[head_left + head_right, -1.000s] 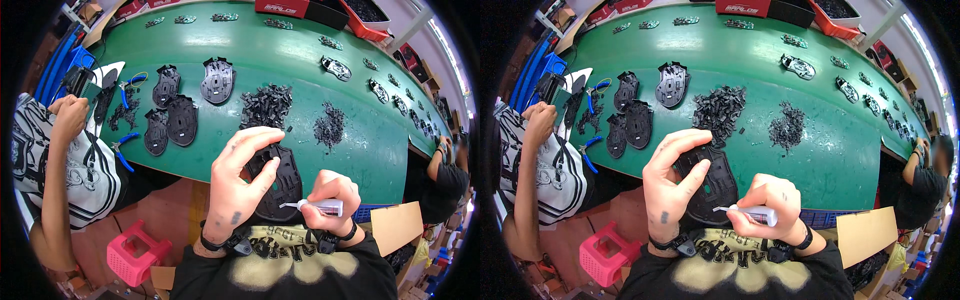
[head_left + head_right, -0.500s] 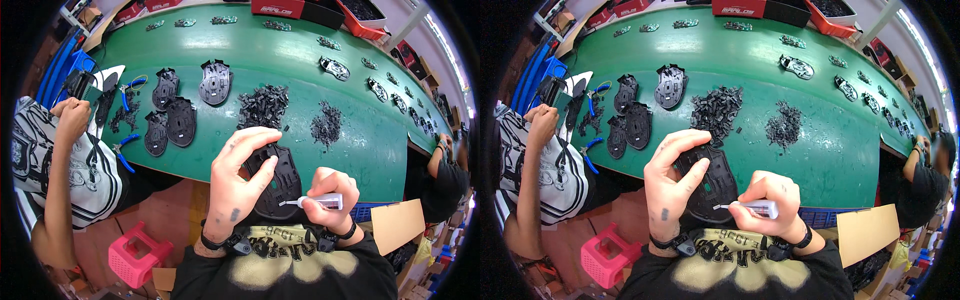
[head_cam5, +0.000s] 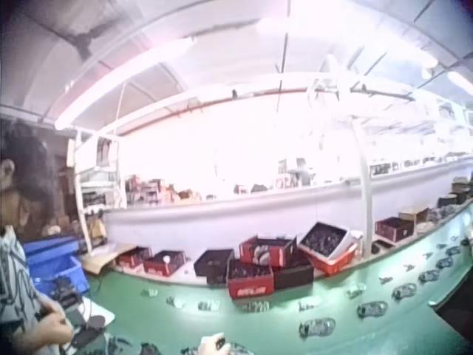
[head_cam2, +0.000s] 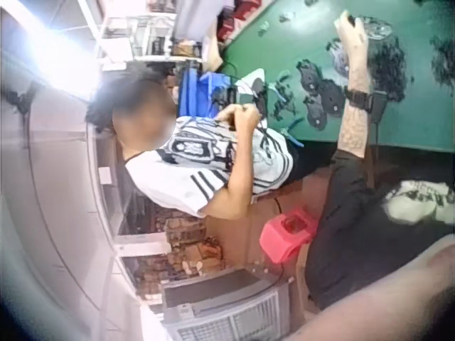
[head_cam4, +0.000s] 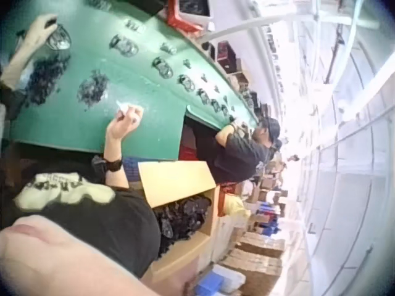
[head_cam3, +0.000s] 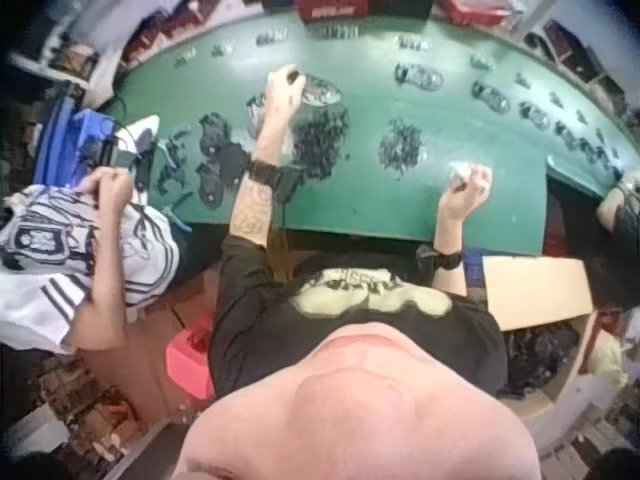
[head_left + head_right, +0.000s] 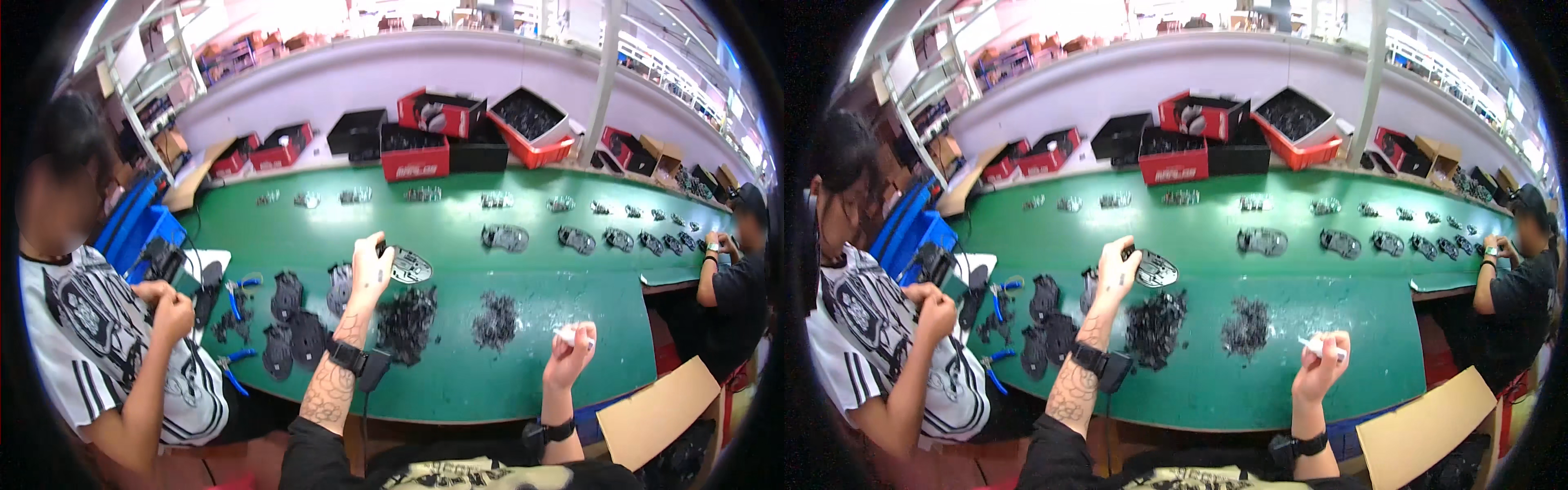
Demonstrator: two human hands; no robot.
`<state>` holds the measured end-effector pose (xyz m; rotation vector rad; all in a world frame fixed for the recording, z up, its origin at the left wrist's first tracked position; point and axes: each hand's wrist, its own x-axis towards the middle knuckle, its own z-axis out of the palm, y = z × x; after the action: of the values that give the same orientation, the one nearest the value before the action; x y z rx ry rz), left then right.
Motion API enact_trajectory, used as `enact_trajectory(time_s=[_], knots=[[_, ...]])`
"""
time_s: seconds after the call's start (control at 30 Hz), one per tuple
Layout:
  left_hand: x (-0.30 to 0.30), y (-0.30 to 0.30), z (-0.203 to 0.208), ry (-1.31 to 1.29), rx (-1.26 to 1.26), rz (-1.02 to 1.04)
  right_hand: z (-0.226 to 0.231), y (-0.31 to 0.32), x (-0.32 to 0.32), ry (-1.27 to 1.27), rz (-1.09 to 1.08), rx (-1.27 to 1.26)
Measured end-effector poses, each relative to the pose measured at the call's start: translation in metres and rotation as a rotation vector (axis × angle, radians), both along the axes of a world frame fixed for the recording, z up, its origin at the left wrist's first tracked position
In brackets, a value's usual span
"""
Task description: The person assembles small black plastic components on a green workbench. They pick up individual parts, apply glue from a small bottle to specific points on the component, and press them together. The person handles the components one at a time, placing finished units on the table.
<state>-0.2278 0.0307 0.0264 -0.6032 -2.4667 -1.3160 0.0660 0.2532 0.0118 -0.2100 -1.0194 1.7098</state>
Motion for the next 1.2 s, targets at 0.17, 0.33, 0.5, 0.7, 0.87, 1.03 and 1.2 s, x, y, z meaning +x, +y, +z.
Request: enact_trajectory(time_s=[0.17, 0.33, 0.5, 0.7, 0.87, 1.03, 1.2], knots=[[-0.058, 0.087, -0.019, 0.0, -0.173, 0.081, -0.004, 0.021, 0.011, -0.026, -0.088, -0.013], [-0.056, 0.114, -0.024, -0.06, -0.368, 0.18, -0.003, 0.017, 0.012, -0.086, -0.05, 0.041], [-0.03, 0.096, 0.003, 0.038, -0.414, 0.158, 0.0, 0.008, 0.009, -0.078, 0.047, 0.041], [-0.018, -0.011, 0.071, 0.038, -0.765, -0.335, 0.002, 0.009, 0.012, 0.032, 0.088, -0.052], [-0.034, -0.091, 0.044, -0.232, -0.583, -0.239, 0.001, 0.006, 0.01, -0.01, 0.117, -0.015], [-0.025, -0.101, 0.04, -0.179, -0.414, -0.155, 0.011, -0.003, 0.004, -0.003, 0.138, -0.017], [-0.002, -0.112, 0.059, -0.025, -0.09, -0.096, 0.035, -0.027, 0.002, 0.015, 0.265, -0.046]])
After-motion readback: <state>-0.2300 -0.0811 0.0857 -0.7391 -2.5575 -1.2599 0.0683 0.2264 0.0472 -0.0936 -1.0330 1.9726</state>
